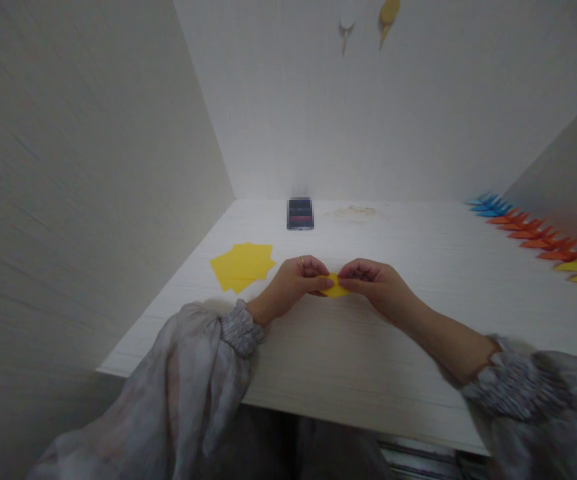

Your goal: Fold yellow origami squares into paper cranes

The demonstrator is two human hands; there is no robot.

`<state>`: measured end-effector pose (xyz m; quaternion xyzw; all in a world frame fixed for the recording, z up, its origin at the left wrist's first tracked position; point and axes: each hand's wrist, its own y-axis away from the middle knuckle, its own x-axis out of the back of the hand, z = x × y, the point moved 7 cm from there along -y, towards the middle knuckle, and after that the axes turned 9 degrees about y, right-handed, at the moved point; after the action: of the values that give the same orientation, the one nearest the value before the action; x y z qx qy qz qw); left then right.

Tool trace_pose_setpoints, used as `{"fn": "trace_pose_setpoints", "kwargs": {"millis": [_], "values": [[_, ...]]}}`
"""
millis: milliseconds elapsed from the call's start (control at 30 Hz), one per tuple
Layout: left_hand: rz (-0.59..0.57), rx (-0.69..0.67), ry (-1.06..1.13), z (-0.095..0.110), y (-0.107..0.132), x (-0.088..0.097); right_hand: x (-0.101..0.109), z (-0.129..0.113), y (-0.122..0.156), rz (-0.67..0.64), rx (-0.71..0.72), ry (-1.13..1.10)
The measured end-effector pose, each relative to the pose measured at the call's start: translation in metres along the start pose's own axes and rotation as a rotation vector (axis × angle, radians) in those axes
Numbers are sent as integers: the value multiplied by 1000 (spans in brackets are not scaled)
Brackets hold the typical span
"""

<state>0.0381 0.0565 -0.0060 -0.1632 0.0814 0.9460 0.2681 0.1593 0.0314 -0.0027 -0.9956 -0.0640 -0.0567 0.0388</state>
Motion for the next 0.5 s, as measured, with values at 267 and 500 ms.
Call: {"fn": "trace_pose_setpoints", "kwargs": {"millis": [267, 500], "values": [[-20, 4, 3, -1, 0, 0, 0, 0, 0, 7, -21, -3], [-29, -41, -47, 3, 1, -3, -6, 0, 0, -40, -38, -8]]}}
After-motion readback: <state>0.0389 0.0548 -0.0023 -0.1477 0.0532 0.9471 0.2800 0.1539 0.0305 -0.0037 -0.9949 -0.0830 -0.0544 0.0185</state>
